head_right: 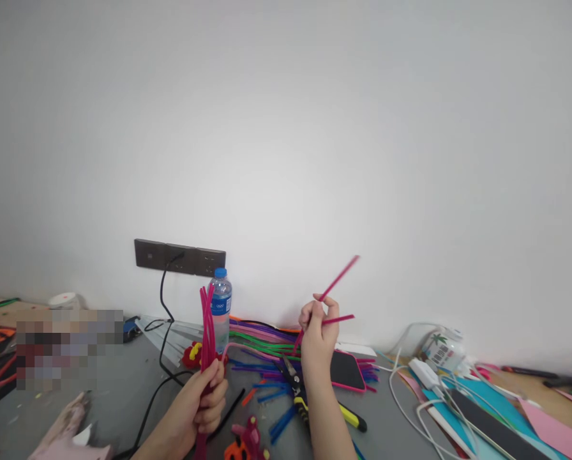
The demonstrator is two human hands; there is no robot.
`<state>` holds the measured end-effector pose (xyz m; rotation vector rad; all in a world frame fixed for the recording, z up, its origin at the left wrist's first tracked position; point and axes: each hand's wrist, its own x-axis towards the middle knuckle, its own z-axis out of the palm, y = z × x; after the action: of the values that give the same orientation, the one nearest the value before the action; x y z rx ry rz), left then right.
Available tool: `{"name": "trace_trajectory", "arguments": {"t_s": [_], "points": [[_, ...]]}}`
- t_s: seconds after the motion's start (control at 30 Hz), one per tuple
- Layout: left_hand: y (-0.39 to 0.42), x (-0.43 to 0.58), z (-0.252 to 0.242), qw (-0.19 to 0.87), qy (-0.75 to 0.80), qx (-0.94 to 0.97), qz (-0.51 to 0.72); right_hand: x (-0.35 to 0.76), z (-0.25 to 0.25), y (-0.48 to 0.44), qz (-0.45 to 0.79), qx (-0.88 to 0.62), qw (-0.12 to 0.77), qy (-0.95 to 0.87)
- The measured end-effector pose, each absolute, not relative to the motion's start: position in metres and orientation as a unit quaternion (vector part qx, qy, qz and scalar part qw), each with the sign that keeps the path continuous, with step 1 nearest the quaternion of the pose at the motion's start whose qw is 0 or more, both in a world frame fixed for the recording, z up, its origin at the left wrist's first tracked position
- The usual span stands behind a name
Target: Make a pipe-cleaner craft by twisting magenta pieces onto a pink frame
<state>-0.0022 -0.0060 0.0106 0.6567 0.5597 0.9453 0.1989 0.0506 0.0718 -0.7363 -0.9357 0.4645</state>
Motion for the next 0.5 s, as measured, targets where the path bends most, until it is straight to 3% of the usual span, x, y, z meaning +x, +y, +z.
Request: {"name": "trace_trajectory", "arguments": {"t_s": [0.33, 0.5], "points": [[-0.005, -0.005, 0.008, 0.797, 0.266, 0.318, 0.439, 0.188, 0.124, 0.01, 0.215, -0.237, 0.851, -0.416], [-0.006, -0.004, 0.004, 0.794, 0.269, 0.319, 0.443, 0.189, 0.139, -0.007, 0.455, -0.24, 0.738, -0.437]]}}
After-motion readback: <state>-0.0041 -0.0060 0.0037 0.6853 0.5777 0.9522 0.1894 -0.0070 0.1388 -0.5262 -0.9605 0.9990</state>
